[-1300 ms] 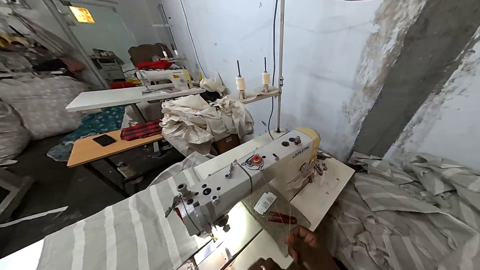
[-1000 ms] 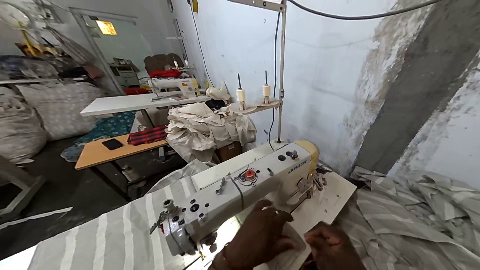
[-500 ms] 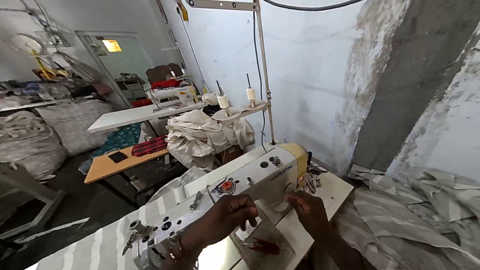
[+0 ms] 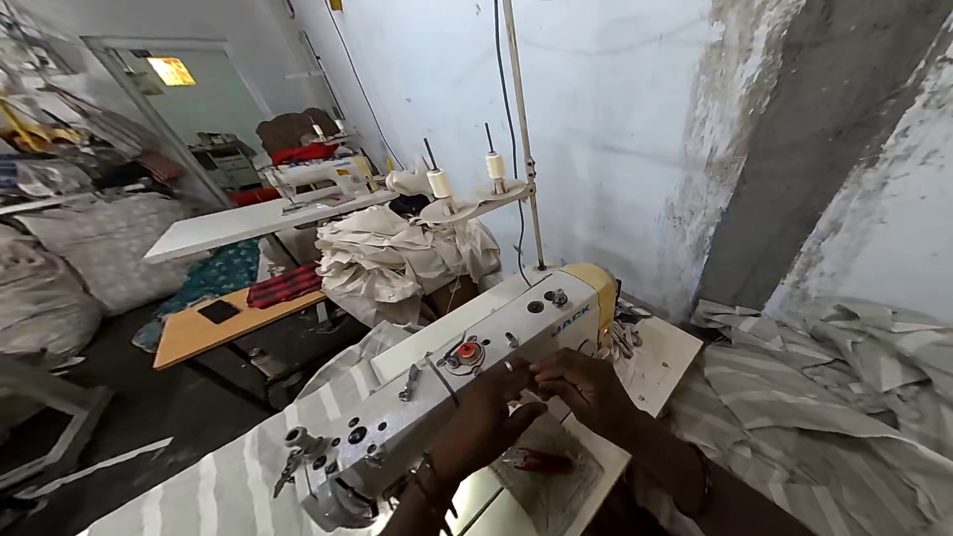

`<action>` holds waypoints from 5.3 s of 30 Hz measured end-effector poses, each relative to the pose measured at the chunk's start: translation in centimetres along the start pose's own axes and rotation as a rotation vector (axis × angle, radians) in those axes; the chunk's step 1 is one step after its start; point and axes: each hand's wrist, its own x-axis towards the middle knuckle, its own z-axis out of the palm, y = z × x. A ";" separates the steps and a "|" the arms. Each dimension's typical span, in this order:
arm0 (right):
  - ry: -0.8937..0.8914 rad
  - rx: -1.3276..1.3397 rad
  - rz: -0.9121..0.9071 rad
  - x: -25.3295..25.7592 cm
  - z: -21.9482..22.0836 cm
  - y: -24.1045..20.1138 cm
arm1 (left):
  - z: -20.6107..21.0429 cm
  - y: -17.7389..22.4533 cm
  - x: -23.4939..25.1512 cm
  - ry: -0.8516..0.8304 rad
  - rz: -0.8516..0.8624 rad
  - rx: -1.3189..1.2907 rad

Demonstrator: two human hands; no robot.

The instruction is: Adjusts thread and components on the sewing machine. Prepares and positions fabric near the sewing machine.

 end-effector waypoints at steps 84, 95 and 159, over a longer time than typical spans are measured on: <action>0.371 -0.100 0.351 -2.7 -0.4 -4.3 | -4.1 -0.1 -2.2 0.127 -0.128 -0.387; 0.376 -0.175 0.361 -2.7 -0.5 -4.7 | -3.1 0.1 -1.9 0.179 -0.126 -0.149; 0.294 1.108 1.153 -7.2 5.0 -10.9 | 1.0 1.6 -2.7 0.214 -0.150 -0.034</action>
